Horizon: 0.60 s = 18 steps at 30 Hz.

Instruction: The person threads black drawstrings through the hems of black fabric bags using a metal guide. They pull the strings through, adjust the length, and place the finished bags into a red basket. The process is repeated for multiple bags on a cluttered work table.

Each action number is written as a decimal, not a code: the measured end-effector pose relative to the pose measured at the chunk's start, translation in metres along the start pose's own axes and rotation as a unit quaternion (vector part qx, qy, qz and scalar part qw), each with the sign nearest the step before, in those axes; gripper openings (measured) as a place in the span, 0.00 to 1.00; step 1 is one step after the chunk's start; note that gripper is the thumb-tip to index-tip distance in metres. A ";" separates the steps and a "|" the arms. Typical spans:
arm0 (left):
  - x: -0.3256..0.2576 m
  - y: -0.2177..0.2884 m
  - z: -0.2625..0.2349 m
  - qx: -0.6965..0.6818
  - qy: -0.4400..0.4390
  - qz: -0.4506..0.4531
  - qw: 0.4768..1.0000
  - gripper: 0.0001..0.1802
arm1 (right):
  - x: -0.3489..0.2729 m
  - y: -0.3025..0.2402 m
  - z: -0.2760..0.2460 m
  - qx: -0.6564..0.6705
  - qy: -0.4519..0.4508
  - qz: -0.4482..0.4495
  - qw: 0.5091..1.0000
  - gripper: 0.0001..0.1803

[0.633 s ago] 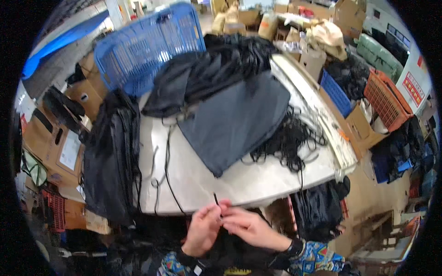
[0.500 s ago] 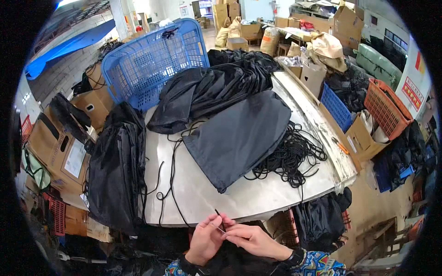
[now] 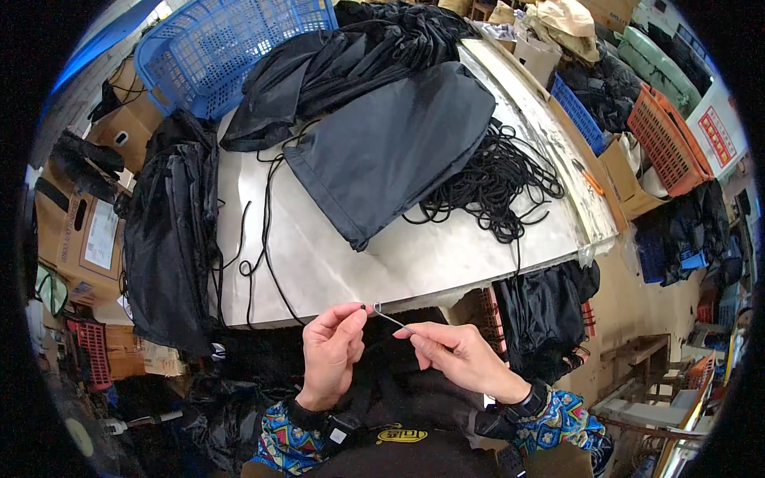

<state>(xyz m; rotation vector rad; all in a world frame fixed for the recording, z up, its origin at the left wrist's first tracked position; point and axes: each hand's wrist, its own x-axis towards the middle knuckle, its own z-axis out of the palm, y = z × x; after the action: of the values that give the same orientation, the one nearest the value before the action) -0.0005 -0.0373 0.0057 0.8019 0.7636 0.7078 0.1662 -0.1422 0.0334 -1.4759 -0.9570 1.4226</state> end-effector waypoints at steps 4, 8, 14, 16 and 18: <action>0.000 0.000 0.000 0.018 0.003 0.009 1.000 0.09 | -0.001 -0.006 0.001 0.073 -0.028 0.073 0.994 0.16; -0.001 -0.002 -0.005 0.041 -0.009 0.021 0.999 0.10 | 0.004 -0.002 0.002 0.077 -0.047 0.076 0.993 0.16; -0.001 -0.001 -0.005 0.109 -0.023 0.038 0.993 0.11 | 0.005 -0.003 0.003 0.120 -0.066 0.120 0.983 0.16; -0.002 0.001 -0.004 0.098 -0.032 0.029 0.994 0.12 | 0.006 -0.001 0.002 0.149 -0.071 0.137 0.977 0.16; -0.003 0.002 -0.005 0.064 -0.047 0.015 0.997 0.13 | 0.007 -0.002 0.002 0.133 -0.078 0.135 0.979 0.16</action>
<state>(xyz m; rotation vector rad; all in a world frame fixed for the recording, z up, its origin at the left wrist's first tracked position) -0.0070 -0.0371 0.0058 0.9595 0.7180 0.6483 0.1650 -0.1353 0.0330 -1.3449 -0.6418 1.8086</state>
